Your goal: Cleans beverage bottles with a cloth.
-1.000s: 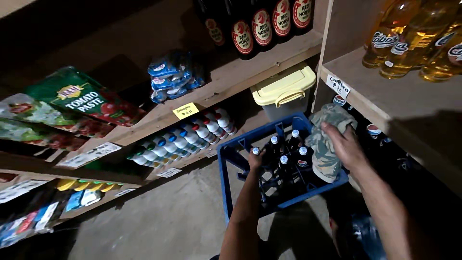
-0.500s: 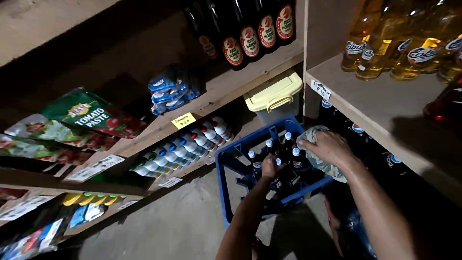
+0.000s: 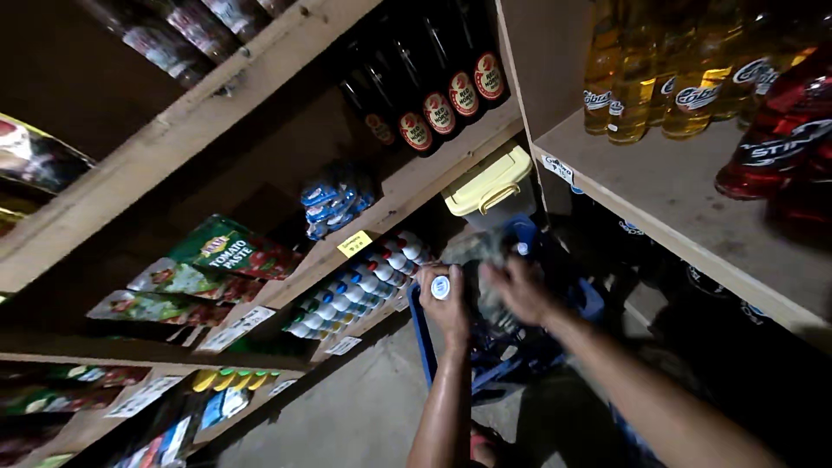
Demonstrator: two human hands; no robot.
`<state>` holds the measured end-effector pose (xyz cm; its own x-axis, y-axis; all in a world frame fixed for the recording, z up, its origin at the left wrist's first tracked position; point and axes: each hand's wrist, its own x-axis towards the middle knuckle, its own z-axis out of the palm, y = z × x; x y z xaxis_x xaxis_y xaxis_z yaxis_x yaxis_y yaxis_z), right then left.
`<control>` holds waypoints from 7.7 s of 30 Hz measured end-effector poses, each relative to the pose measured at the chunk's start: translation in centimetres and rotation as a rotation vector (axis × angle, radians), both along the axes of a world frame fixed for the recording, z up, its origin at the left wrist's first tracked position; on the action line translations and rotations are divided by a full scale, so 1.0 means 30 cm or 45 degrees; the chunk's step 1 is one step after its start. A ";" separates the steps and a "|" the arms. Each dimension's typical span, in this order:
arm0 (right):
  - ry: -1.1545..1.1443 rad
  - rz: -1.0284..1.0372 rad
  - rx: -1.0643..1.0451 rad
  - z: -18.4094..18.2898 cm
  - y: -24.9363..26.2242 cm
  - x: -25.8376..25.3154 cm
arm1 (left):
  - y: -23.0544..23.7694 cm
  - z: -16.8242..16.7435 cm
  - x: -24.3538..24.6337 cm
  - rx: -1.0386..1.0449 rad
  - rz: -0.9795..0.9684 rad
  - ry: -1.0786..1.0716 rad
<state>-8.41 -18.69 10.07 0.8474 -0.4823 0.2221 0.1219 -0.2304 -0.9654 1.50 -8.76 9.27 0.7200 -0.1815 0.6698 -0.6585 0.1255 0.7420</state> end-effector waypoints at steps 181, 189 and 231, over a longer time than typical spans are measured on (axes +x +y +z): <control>-0.436 -0.600 -0.641 -0.093 0.148 0.007 | -0.026 0.189 -0.119 -0.098 -0.042 0.028; -0.062 -0.382 0.622 -0.209 0.020 0.074 | 0.049 0.355 -0.177 -0.150 -0.459 -0.341; 0.120 0.189 0.420 0.019 -0.126 -0.001 | 0.235 -0.158 -0.261 0.701 -0.599 0.990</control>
